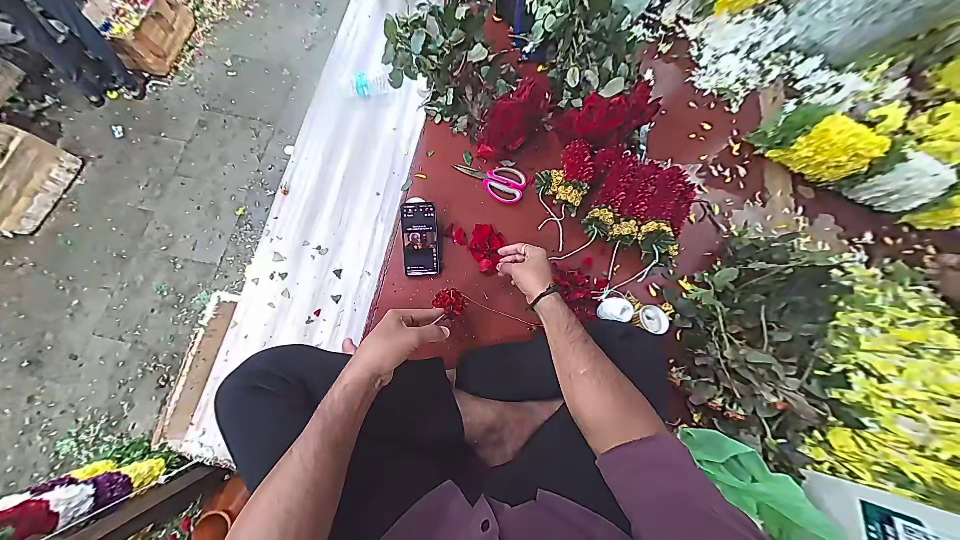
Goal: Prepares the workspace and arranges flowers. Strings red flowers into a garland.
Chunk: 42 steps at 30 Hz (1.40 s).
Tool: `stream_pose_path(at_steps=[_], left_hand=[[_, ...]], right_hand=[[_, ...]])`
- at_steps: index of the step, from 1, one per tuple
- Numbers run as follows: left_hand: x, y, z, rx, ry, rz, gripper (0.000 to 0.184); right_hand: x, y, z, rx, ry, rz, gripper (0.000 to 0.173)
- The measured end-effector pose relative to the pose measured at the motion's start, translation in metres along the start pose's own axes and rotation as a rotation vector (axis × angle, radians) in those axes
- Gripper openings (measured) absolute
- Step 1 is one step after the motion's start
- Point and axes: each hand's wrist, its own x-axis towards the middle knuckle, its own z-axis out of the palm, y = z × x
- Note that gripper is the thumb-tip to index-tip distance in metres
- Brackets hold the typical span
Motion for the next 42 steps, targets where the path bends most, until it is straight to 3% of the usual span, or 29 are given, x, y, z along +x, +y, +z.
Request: stream_pose_path(at_steps=[7, 10, 21, 29, 42], left_hand=[[0.007, -0.002, 0.004, -0.208, 0.056, 0.051, 0.052], [0.011, -0.007, 0.008, -0.252, 0.084, 0.075, 0.052], [0.014, -0.012, 0.015, -0.226, 0.163, 0.065, 0.062], [0.015, -0.011, 0.013, -0.224, 0.205, 0.076, 0.059], [0.012, -0.01, 0.017, -0.197, 0.201, 0.113, 0.068]], right_hand=[[-0.111, -0.059, -0.004, 0.323, -0.393, -0.256, 0.038], [-0.133, -0.06, 0.008, 0.403, -0.413, -0.253, 0.041], [-0.143, -0.061, 0.026, 0.456, -0.379, -0.119, 0.034], [-0.137, -0.056, 0.023, 0.489, -0.485, -0.209, 0.056], [-0.141, -0.052, 0.034, 0.603, -0.401, -0.119, 0.054]])
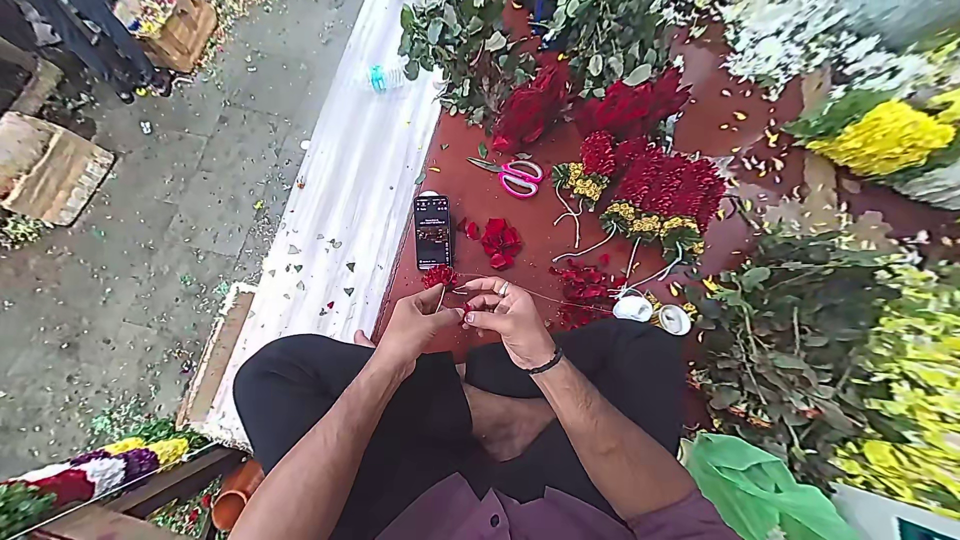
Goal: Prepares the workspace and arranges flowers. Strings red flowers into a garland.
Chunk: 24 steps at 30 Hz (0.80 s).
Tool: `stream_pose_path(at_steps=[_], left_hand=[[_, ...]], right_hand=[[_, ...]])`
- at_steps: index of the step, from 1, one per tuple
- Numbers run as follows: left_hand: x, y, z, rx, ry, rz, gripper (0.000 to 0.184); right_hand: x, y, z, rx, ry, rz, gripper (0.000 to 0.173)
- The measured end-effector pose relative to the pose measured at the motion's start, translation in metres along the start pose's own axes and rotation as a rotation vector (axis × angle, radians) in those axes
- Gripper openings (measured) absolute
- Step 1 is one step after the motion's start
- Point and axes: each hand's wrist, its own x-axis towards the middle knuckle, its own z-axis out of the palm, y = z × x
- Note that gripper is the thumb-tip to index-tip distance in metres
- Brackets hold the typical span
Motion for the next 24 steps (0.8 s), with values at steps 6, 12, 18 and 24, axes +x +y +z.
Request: stream_pose_path(at_steps=[6, 12, 18, 24], left_hand=[[0.0, 0.004, 0.0, 0.033, 0.042, 0.01, 0.036], [0.0, 0.001, 0.002, 0.078, 0.042, 0.042, 0.016], [0.001, -0.002, 0.001, 0.092, -0.019, 0.088, 0.02], [0.005, -0.005, 0.001, 0.132, 0.029, 0.13, 0.01]], right_hand=[[-0.003, 0.0, 0.006, 0.15, 0.145, 0.028, 0.039], [-0.004, 0.013, 0.018, 0.203, 0.314, 0.015, 0.034], [-0.004, 0.019, 0.023, 0.198, 0.388, -0.001, 0.034], [-0.006, 0.022, 0.029, 0.139, 0.383, 0.008, 0.04]])
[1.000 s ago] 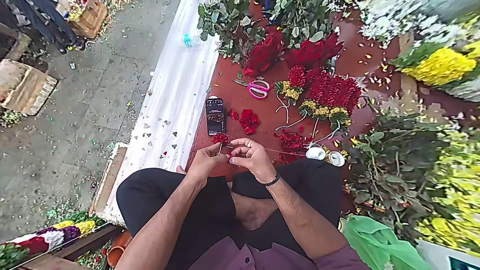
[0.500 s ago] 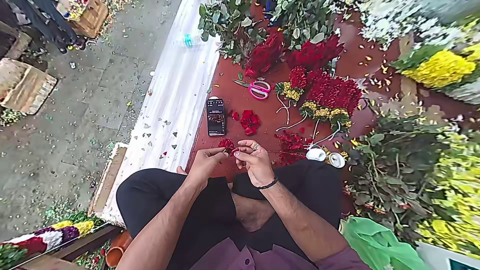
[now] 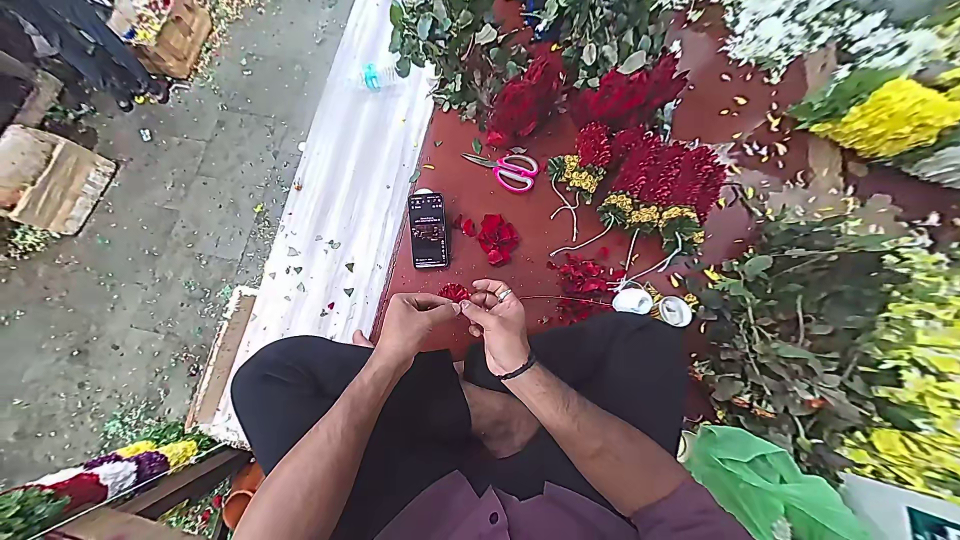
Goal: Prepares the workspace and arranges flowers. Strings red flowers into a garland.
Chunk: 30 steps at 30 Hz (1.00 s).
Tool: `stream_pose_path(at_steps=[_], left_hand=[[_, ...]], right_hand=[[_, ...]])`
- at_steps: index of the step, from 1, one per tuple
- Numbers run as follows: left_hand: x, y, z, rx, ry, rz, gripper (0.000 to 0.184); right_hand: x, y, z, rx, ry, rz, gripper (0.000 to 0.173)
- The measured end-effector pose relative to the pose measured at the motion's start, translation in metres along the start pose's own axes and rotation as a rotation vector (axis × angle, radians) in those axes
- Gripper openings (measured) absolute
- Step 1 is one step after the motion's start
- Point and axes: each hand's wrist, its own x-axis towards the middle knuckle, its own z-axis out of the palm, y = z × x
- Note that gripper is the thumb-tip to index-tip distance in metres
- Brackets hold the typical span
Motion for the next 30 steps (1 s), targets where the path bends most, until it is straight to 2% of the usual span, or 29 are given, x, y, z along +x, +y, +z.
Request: stream_pose_path(at_steps=[2, 5, 8, 10, 13, 15, 18, 20, 22, 24, 26, 28, 29, 30], left_hand=[[0.001, -0.003, 0.0, 0.023, 0.017, 0.014, 0.006], [0.004, -0.007, -0.002, 0.09, 0.047, 0.032, 0.008], [0.006, 0.0, -0.007, 0.2, 0.118, 0.009, 0.014], [0.006, 0.008, -0.014, 0.289, 0.128, -0.032, 0.015], [0.006, 0.018, -0.021, 0.372, 0.105, -0.074, 0.018], [0.005, 0.026, -0.024, 0.39, 0.106, -0.095, 0.022], [0.004, 0.035, -0.032, 0.421, 0.147, -0.115, 0.028], [0.002, 0.042, -0.035, 0.524, 0.18, -0.133, 0.027], [-0.002, 0.053, -0.031, 0.77, 0.176, -0.124, 0.021], [-0.016, 0.075, -0.016, 1.071, 0.047, -0.121, 0.021], [-0.032, 0.099, 0.002, 1.208, -0.244, -0.095, 0.021], [-0.039, 0.117, 0.015, 1.115, -0.529, 0.052, 0.017], [-0.04, 0.124, 0.021, 0.986, -0.599, 0.132, 0.015], [-0.04, 0.129, 0.026, 0.846, -0.602, 0.192, 0.014]], right_hand=[[-0.001, 0.002, 0.002, -0.031, -0.004, 0.016, 0.044], [0.001, 0.003, 0.0, -0.114, -0.001, 0.063, 0.059], [0.006, -0.005, -0.007, -0.22, -0.019, -0.053, 0.065], [0.014, -0.009, -0.014, -0.369, -0.101, -0.201, 0.065], [0.03, -0.009, -0.025, -0.713, -0.39, -0.299, 0.072], [0.037, -0.008, -0.03, -0.806, -0.527, -0.255, 0.059], [0.04, -0.017, -0.037, -0.799, -0.598, -0.334, 0.019], [0.037, -0.032, -0.039, -0.772, -0.708, -0.433, 0.016], [0.029, -0.045, -0.039, -0.623, -0.8, -0.508, 0.014], [0.022, -0.055, -0.038, -0.442, -0.819, -0.567, 0.01], [0.025, -0.063, -0.039, -0.325, -0.78, -0.57, 0.007], [0.037, -0.061, -0.043, -0.249, -0.779, -0.473, 0.007], [0.042, -0.055, -0.045, -0.183, -0.8, -0.397, 0.008], [0.044, -0.049, -0.048, -0.131, -0.813, -0.338, 0.01]])
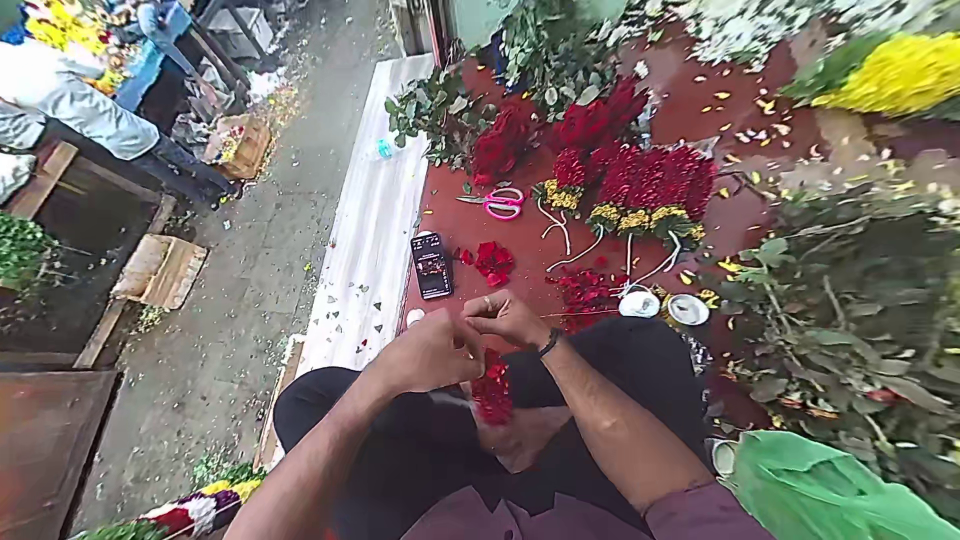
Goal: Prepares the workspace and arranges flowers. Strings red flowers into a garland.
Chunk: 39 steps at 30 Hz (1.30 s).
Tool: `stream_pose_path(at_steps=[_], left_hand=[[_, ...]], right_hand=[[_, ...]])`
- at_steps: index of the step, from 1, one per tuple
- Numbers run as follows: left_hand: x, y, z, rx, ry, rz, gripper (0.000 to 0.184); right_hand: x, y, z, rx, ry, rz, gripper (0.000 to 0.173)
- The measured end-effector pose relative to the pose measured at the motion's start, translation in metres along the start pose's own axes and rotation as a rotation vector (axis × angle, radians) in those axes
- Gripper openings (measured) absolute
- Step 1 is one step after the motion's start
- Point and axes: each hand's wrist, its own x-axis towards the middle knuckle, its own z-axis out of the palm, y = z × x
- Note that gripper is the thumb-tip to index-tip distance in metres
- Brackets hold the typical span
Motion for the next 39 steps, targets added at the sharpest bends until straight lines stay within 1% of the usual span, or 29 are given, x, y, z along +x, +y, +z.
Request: stream_pose_path(at_steps=[2, 3, 4, 5, 6, 7, 8, 9, 11, 13, 15, 17, 18, 19, 21, 23, 24, 27, 28, 30, 31, 34, 37, 39], left_hand=[[0.009, 0.007, -0.002, -0.18, 0.203, 0.08, 0.013], [0.016, 0.006, -0.004, -0.204, 0.328, 0.091, 0.012], [0.023, 0.001, -0.005, -0.197, 0.457, 0.069, 0.012], [0.031, -0.007, -0.005, -0.165, 0.572, 0.033, 0.012], [0.036, -0.017, -0.006, -0.111, 0.65, -0.026, 0.012], [0.039, -0.028, -0.007, -0.063, 0.683, -0.095, 0.013], [0.039, -0.039, -0.008, -0.029, 0.671, -0.166, 0.013], [0.035, -0.049, -0.01, -0.014, 0.619, -0.233, 0.015], [0.023, -0.067, -0.012, -0.029, 0.454, -0.311, 0.018], [0.01, -0.078, -0.009, -0.057, 0.292, -0.304, 0.022], [0.002, -0.084, 0.0, -0.061, 0.211, -0.255, 0.02], [-0.001, -0.087, 0.009, -0.069, 0.161, -0.25, 0.019], [0.0, -0.089, 0.012, -0.072, 0.153, -0.26, 0.019], [0.001, -0.093, 0.015, -0.082, 0.155, -0.271, 0.019], [0.007, -0.104, 0.022, -0.089, 0.172, -0.3, 0.019], [0.014, -0.112, 0.031, -0.086, 0.17, -0.33, 0.02], [0.017, -0.115, 0.035, -0.08, 0.167, -0.343, 0.02], [0.019, -0.117, 0.039, -0.072, 0.17, -0.365, 0.021], [0.019, -0.117, 0.039, -0.072, 0.178, -0.37, 0.021], [0.019, -0.118, 0.038, -0.073, 0.181, -0.38, 0.022], [0.019, -0.119, 0.038, -0.075, 0.182, -0.384, 0.022], [0.019, -0.119, 0.037, -0.072, 0.183, -0.393, 0.021], [0.02, -0.118, 0.036, -0.082, 0.18, -0.392, 0.022], [0.022, -0.119, 0.037, -0.109, 0.174, -0.376, 0.021]], right_hand=[[-0.011, 0.013, 0.004, 0.092, 0.011, 0.009, 0.013], [-0.017, 0.018, 0.005, 0.103, -0.021, -0.007, 0.012], [-0.016, 0.009, 0.012, 0.126, -0.039, 0.037, 0.01], [-0.015, 0.003, 0.015, 0.114, -0.095, 0.064, 0.007], [-0.013, -0.002, 0.015, 0.099, -0.159, 0.049, 0.01], [-0.012, -0.007, 0.011, 0.077, -0.191, 0.023, 0.013], [-0.011, -0.011, 0.006, 0.053, -0.187, -0.001, 0.015], [-0.011, -0.014, -0.001, 0.024, -0.161, -0.011, 0.016], [-0.011, -0.017, -0.014, -0.037, -0.085, 0.031, 0.016], [-0.012, -0.02, -0.027, -0.089, -0.07, 0.11, 0.014], [-0.015, -0.023, -0.038, -0.147, -0.157, 0.219, 0.013], [-0.019, -0.022, -0.047, -0.239, -0.231, 0.39, 0.016], [-0.02, -0.019, -0.054, -0.311, -0.218, 0.487, 0.018], [-0.018, -0.013, -0.062, -0.414, -0.16, 0.576, 0.021], [-0.008, 0.01, -0.079, -0.641, 0.075, 0.676, 0.02], [0.006, 0.04, -0.092, -0.901, 0.322, 0.646, 0.015], [0.015, 0.053, -0.096, -1.019, 0.383, 0.617, 0.014], [0.04, 0.082, -0.092, -1.267, 0.371, 0.567, 0.015], [0.047, 0.089, -0.088, -1.319, 0.367, 0.585, 0.021], [0.06, 0.098, -0.084, -1.404, 0.357, 0.688, 0.039], [0.063, 0.101, -0.083, -1.414, 0.356, 0.737, 0.04], [0.062, 0.102, -0.088, -1.301, 0.411, 0.748, 0.025], [0.054, 0.093, -0.1, -1.109, 0.462, 0.657, 0.022], [0.049, 0.086, -0.107, -0.981, 0.526, 0.596, 0.023]])
